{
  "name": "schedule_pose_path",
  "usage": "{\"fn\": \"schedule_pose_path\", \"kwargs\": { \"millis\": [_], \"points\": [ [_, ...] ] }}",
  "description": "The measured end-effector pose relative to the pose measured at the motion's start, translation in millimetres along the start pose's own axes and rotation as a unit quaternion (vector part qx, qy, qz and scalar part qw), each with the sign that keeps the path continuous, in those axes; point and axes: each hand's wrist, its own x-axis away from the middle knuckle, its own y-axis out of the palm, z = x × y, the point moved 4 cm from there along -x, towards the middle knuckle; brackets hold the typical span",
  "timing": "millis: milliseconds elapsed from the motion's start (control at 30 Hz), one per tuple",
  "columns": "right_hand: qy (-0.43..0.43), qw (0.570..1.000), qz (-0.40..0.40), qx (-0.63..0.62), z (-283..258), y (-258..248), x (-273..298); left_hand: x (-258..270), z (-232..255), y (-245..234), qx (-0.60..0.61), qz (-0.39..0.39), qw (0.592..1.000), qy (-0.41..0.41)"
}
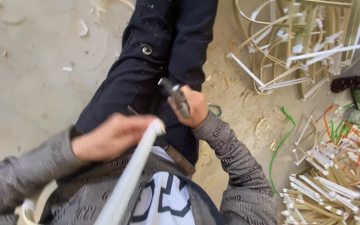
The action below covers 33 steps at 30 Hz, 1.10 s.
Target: The recorder is assembling and cutting bamboo strips to form curved frames using snips and a knife.
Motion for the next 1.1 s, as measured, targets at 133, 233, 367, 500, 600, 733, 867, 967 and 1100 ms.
{"fn": "schedule_pose_path", "kwargs": {
  "millis": [133, 233, 367, 500, 600, 733, 867, 967, 1100],
  "points": [
    [0.077, 0.993, 0.05, -0.076, -14.5, -21.0, -3.2, 9.5, -7.2, -45.4, 0.05, 0.149, 0.982, -0.102],
    [0.19, 0.955, 0.027, -0.225, -7.1, -26.9, 10.7, 8.0, 7.8, -73.5, 0.018, 0.216, 0.972, -0.094],
    [0.205, 0.832, 0.009, -0.516, -37.4, -38.9, -4.6, -1.6, 81.9, -104.5, -0.178, 0.384, 0.905, 0.036],
    [0.178, 0.752, 0.045, -0.633, -32.5, -15.2, -14.8, 3.8, 145.7, -83.4, -0.218, 0.401, 0.888, 0.057],
    [0.248, 0.747, 0.109, -0.607, -17.3, 5.6, -23.4, 44.3, 128.0, -66.1, -0.064, 0.216, 0.974, -0.033],
    [0.278, 0.727, 0.11, -0.618, -41.6, 8.2, -31.0, 5.1, 142.3, -39.1, -0.016, -0.043, 0.997, 0.065],
    [0.251, 0.751, 0.069, -0.607, -47.2, 25.3, -18.5, -33.3, 103.1, -29.8, -0.213, 0.19, 0.954, 0.087],
    [0.272, 0.758, 0.068, -0.589, -40.8, 28.6, -5.2, -49.0, 69.1, -16.3, -0.223, 0.227, 0.941, 0.118],
    [0.262, 0.818, 0.041, -0.51, -47.0, 2.4, -11.7, -56.8, 34.5, -29.2, 0.026, 0.217, 0.968, 0.126]
  ]
}}
